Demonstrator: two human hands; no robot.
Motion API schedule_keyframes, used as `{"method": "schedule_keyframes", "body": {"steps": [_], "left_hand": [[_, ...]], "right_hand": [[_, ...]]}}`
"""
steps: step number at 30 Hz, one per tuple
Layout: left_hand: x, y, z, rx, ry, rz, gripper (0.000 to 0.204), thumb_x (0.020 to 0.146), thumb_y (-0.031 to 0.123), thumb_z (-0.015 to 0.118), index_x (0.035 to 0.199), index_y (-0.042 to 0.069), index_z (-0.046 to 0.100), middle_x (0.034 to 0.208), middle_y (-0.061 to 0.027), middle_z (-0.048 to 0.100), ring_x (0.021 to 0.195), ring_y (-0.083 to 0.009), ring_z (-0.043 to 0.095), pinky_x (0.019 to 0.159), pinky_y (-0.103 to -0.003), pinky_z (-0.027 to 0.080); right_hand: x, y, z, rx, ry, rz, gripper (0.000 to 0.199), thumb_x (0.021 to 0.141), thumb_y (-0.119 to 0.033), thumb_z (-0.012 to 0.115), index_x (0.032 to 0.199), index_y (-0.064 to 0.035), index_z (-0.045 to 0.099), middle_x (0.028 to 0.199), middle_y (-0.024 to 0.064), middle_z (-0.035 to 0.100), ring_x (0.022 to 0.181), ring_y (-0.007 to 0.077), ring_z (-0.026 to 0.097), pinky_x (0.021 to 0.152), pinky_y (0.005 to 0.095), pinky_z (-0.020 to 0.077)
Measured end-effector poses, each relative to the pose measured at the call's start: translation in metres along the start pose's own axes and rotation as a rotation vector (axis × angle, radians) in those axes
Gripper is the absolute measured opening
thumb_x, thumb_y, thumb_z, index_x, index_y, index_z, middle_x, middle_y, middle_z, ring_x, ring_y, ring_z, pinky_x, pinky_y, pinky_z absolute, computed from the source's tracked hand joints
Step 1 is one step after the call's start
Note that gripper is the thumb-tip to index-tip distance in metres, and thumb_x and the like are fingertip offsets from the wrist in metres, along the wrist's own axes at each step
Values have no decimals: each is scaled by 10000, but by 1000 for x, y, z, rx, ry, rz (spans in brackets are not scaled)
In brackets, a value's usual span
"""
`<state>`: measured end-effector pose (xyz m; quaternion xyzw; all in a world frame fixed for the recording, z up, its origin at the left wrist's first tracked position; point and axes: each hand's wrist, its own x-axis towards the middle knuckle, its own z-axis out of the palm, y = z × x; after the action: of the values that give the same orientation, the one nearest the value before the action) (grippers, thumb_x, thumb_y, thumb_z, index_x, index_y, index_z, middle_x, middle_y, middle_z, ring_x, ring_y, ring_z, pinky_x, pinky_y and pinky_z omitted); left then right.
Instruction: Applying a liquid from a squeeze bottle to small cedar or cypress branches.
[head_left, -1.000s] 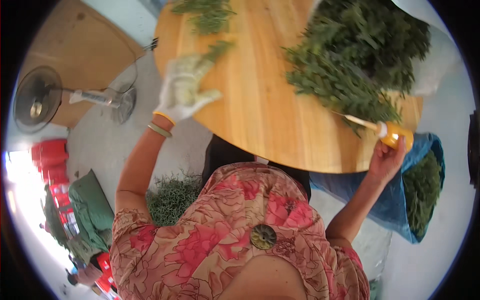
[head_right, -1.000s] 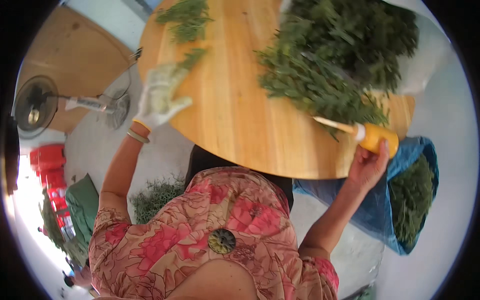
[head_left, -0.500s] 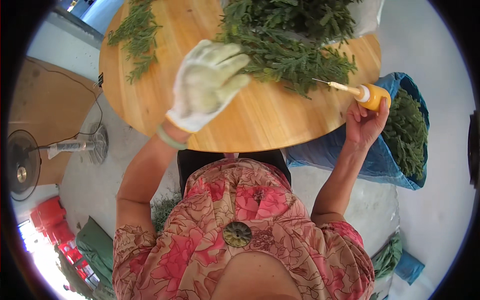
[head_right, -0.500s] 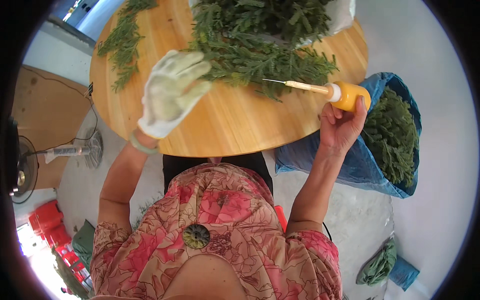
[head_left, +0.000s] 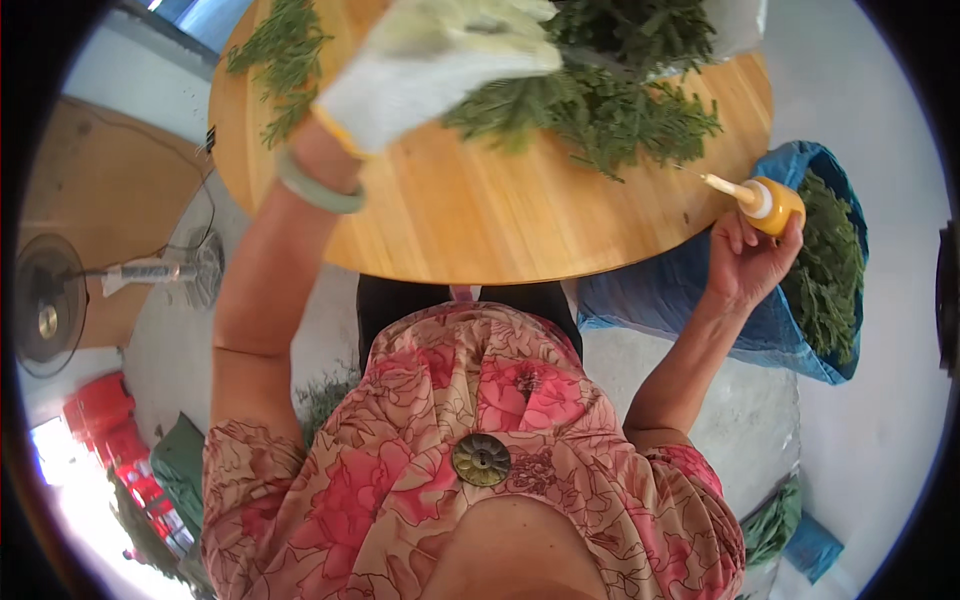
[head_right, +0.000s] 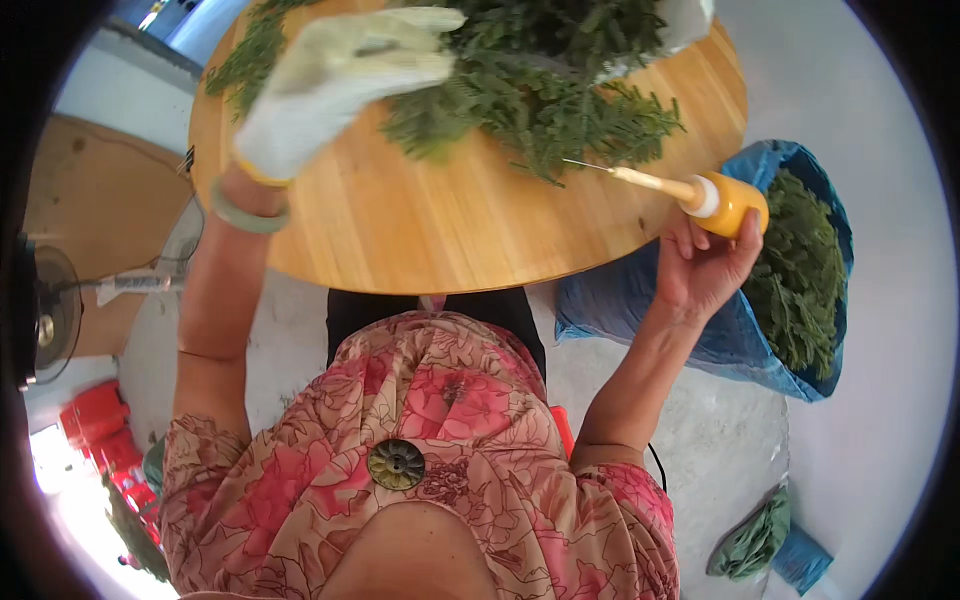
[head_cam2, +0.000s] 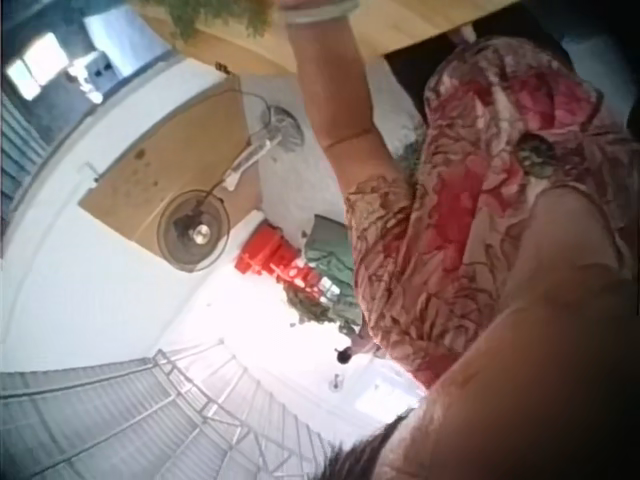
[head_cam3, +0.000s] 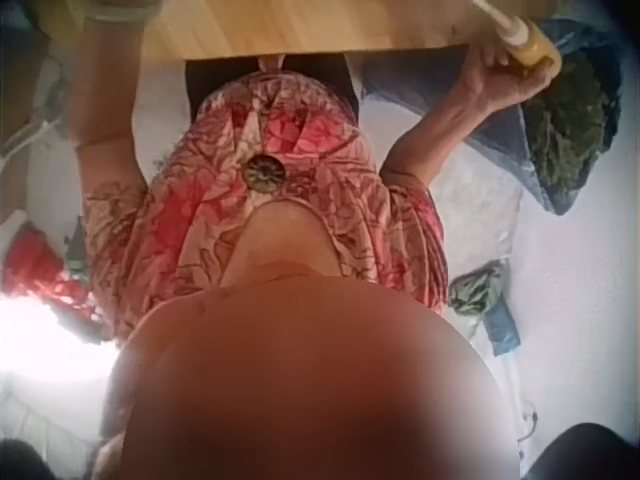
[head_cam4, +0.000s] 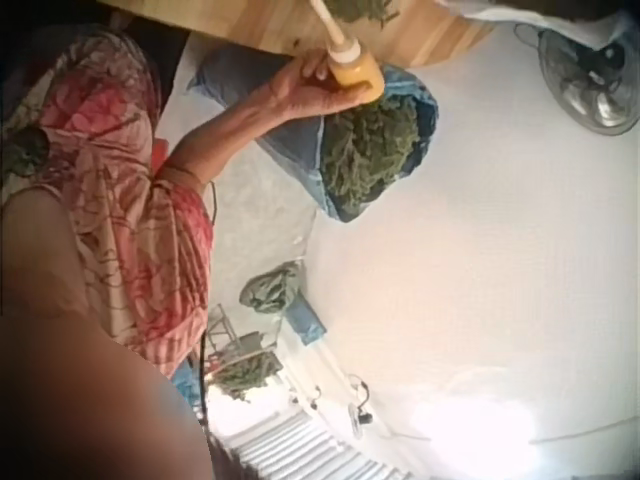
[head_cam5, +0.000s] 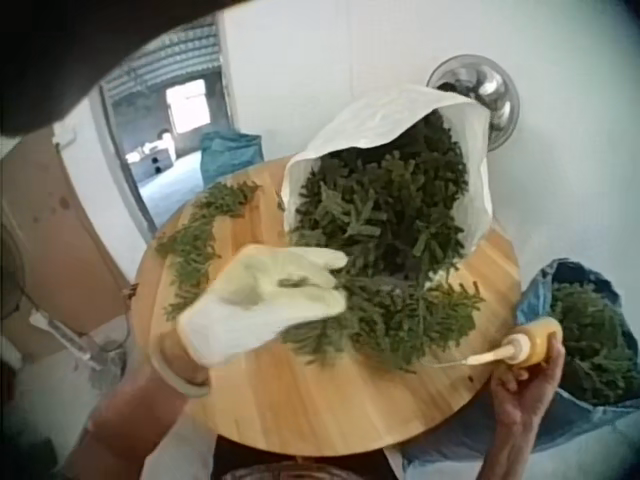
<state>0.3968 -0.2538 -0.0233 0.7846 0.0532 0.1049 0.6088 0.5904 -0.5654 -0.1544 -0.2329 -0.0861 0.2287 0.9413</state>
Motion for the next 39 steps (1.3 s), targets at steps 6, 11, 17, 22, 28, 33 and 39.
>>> {"method": "schedule_keyframes", "body": {"steps": [6, 11, 17, 22, 28, 33, 39], "left_hand": [[-43, -45, -18, 425, -252, -41, 306, 882, 317, 722, 917, 16, 762, 1316, -192, 628, 1071, -239, 654, 927, -335, 519], [-63, -84, 4, 956, 36, 209, 387, 827, 356, 800, 1093, 79, 750, 1425, -111, 572, 1217, -254, 606, 1012, -376, 493], [-145, -57, -16, 602, 530, 97, 372, 895, 150, 721, 1259, 83, 682, 1266, -67, 683, 1234, -186, 588, 1000, -322, 508], [-205, -108, 27, 836, 130, 148, 799, 830, 727, 590, 1457, 237, 519, 1634, -82, 291, 1540, -309, 114, 1252, -518, 33], [-202, -114, 51, 1116, 160, 13, 919, 794, 819, 505, 1489, 218, 482, 1621, -125, 305, 1515, -390, 178, 1230, -575, 55], [-201, -108, 48, 1114, 122, -47, 907, 764, 804, 541, 1387, 146, 594, 1514, -168, 452, 1419, -440, 341, 1203, -596, 122], [-201, -110, 47, 1090, 147, -28, 886, 761, 796, 551, 1363, 149, 617, 1502, -187, 462, 1417, -448, 346, 1201, -591, 133]], "right_hand": [[3, 13, 7, 39, -50, 92, 380, 914, -321, 695, 1147, -45, 576, 999, 110, 647, 545, 103, 436, 471, 209, 336], [-7, 33, 19, 15, -41, 170, 373, 899, -286, 718, 1144, -46, 572, 1007, 112, 627, 571, 101, 434, 476, 208, 329], [-21, 47, 29, -48, -37, 221, 370, 897, -272, 724, 1150, -50, 571, 1034, 125, 616, 588, 102, 430, 481, 206, 320], [-20, 72, 41, -133, -46, 256, 381, 921, -292, 695, 1186, -49, 570, 1119, 143, 637, 585, 92, 442, 481, 193, 323], [-16, 92, 61, -209, -67, 276, 387, 927, -300, 687, 1205, -56, 573, 1126, 142, 645, 567, 89, 452, 469, 192, 323], [-18, 103, 64, -266, -117, 305, 352, 938, -281, 672, 1194, -59, 579, 1067, 128, 653, 567, 87, 454, 458, 193, 321], [-18, 124, 65, -518, -96, 243, 266, 958, -244, 646, 1125, -43, 595, 944, 84, 645, 560, 87, 444, 475, 209, 337]]}}
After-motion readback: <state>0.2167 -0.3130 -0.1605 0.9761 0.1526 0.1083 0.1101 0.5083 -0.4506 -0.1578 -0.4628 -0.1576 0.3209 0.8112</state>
